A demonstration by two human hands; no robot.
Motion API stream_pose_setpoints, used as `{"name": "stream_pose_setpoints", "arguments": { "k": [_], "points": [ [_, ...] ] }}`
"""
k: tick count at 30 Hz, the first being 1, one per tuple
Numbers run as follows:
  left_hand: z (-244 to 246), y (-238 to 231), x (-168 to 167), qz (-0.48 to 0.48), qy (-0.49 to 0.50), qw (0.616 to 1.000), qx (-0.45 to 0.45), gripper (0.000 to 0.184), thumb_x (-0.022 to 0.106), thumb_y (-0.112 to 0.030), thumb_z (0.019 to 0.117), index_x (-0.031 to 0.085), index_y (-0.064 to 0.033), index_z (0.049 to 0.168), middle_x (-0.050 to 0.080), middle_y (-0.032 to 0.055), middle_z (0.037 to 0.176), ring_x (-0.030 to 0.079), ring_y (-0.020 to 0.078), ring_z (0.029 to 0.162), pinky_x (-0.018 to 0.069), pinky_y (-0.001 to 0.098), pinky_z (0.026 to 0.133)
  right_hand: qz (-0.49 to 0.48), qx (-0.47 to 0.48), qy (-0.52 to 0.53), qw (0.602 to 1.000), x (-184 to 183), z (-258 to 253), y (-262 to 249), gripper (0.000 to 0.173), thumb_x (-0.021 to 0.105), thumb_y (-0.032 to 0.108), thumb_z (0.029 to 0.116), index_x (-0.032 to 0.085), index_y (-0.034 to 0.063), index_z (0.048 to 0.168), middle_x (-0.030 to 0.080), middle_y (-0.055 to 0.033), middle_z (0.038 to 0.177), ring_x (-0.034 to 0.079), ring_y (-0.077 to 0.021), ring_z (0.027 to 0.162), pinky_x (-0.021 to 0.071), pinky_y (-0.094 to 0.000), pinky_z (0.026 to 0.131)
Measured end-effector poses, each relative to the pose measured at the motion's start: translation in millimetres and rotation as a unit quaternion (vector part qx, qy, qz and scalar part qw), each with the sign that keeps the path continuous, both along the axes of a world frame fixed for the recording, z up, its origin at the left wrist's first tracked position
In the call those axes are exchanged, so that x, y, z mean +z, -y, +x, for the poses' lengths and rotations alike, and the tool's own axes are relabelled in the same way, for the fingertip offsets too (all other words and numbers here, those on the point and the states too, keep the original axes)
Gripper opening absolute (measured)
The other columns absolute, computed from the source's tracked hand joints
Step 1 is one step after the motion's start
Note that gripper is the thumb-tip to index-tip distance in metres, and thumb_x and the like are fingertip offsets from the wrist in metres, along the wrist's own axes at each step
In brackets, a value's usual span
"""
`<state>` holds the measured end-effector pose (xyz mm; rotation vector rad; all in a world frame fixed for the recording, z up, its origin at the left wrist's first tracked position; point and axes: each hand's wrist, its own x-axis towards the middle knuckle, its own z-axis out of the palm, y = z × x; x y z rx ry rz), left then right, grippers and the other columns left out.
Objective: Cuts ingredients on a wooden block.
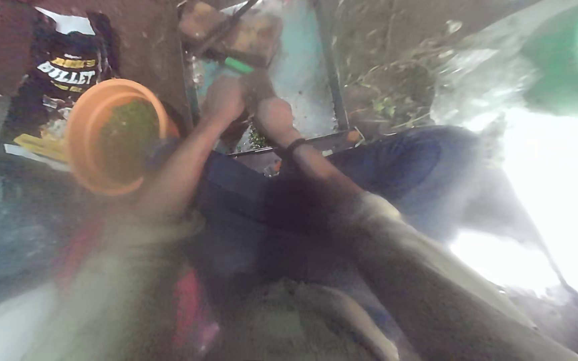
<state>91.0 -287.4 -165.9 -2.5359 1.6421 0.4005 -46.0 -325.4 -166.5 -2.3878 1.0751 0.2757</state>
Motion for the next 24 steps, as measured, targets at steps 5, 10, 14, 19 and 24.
{"name": "stream_pose_setpoints", "arguments": {
  "k": [5,10,14,19,24],
  "points": [
    [-1.6,0.2,0.9,0.007,-0.001,1.000,0.022,0.026,0.065,-0.008,0.0888,0.076,-0.0081,0.112,0.071,0.0197,0.119,0.067,0.0432,0.115,0.0539,0.0669,0.091,-0.014,-0.001,0.032,0.999,-9.0,9.7,4.9,0.037,0.054,0.030,0.1025,0.066,0.0088,0.130,0.073,-0.0206,0.112,0.072,-0.0417,0.103,0.0570,-0.0616,0.079],
    [-3.6,3.2,3.4,0.018,-0.007,0.999,0.030,0.025,0.067,-0.010,0.0880,0.075,-0.0071,0.112,0.071,0.0211,0.120,0.066,0.0434,0.117,0.0533,0.0674,0.092,-0.016,-0.002,0.026,1.000,-9.9,12.2,8.3,0.038,0.058,0.028,0.1005,0.064,0.0108,0.133,0.073,-0.0203,0.112,0.072,-0.0422,0.104,0.0571,-0.0621,0.080],
    [-1.6,1.8,1.4,0.007,-0.008,1.000,0.024,0.025,0.066,-0.010,0.0889,0.076,-0.0097,0.112,0.072,0.0179,0.122,0.066,0.0420,0.118,0.0535,0.0664,0.094,-0.029,0.012,0.014,0.999,-16.3,3.2,3.9,0.036,0.058,0.033,0.1015,0.069,0.0067,0.124,0.073,-0.0218,0.109,0.071,-0.0426,0.103,0.0565,-0.0620,0.079],
    [2.8,-0.6,-4.5,-0.023,-0.013,1.000,0.002,0.019,0.067,-0.020,0.0939,0.078,-0.0123,0.106,0.074,0.0163,0.117,0.068,0.0398,0.115,0.0538,0.0642,0.096,-0.038,0.006,-0.010,0.999,-19.7,-41.0,-23.3,0.063,0.058,0.019,0.0965,0.044,0.0202,0.158,0.073,-0.0223,0.099,0.072,-0.0444,0.091,0.0560,-0.0615,0.073],
    [-2.6,1.8,5.6,-0.013,-0.020,1.000,0.008,0.019,0.066,-0.017,0.0952,0.078,-0.0098,0.108,0.073,0.0188,0.118,0.066,0.0416,0.118,0.0530,0.0650,0.098,-0.019,-0.007,-0.027,0.999,-6.1,-69.5,-28.9,0.056,0.062,0.017,0.0922,0.054,0.0164,0.148,0.073,-0.0208,0.099,0.072,-0.0425,0.092,0.0556,-0.0616,0.071]
  ]
}}
